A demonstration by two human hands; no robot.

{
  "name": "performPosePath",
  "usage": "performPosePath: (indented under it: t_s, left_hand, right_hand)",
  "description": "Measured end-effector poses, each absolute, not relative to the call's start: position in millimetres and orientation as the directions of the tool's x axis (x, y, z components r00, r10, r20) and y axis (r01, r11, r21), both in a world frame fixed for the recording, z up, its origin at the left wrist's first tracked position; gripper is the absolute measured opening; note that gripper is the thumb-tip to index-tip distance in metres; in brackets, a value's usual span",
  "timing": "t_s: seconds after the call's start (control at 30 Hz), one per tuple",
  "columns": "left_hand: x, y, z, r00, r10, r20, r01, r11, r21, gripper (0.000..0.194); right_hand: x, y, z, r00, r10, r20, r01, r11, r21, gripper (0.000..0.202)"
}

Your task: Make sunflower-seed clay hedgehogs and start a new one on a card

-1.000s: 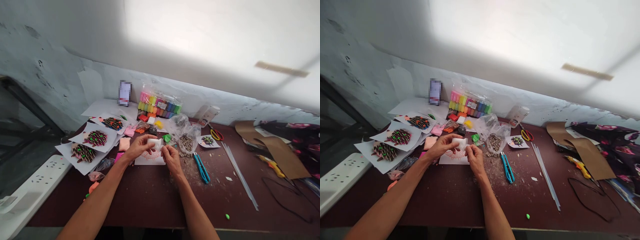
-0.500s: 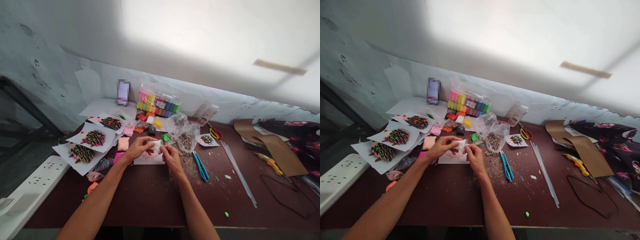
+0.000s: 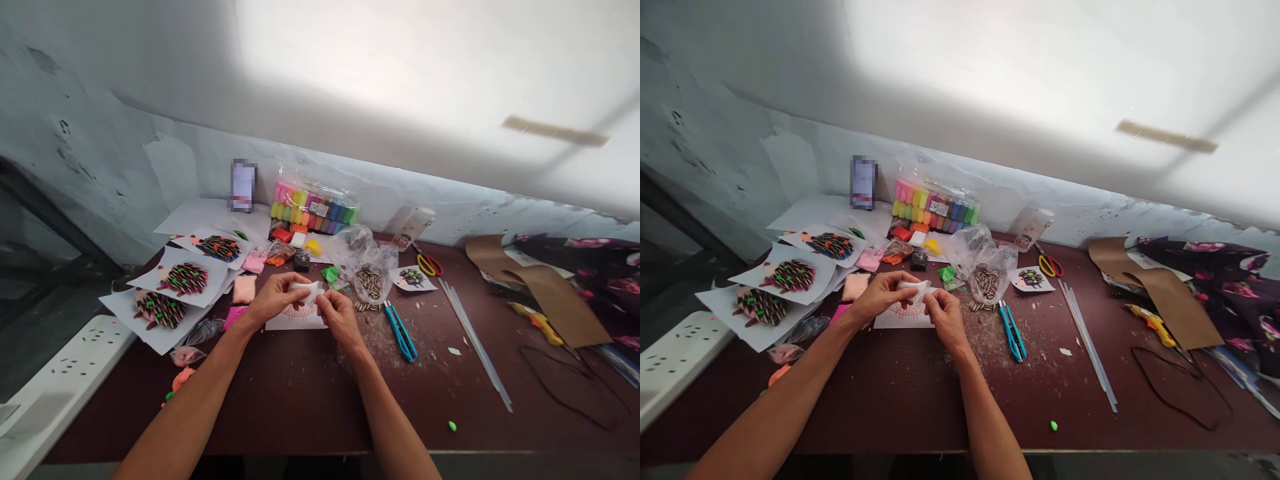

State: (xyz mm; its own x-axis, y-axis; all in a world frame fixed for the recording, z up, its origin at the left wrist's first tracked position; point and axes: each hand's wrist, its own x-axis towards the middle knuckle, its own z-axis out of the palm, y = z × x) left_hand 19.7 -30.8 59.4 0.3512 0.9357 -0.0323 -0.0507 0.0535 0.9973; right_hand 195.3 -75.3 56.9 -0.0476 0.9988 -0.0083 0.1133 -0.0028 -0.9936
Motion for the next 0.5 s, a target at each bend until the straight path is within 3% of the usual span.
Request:
performPosePath:
  t_s: [0.5]
  left_hand:
    - [19.1, -30.0, 58.9, 0.354, 0.934, 0.050, -0.006, -0.052, 0.999, 0.039]
  right_hand:
    - [192.4, -74.5, 56.6, -0.052, 0.998, -0.024, 0.040, -0.022, -0.999, 0.037]
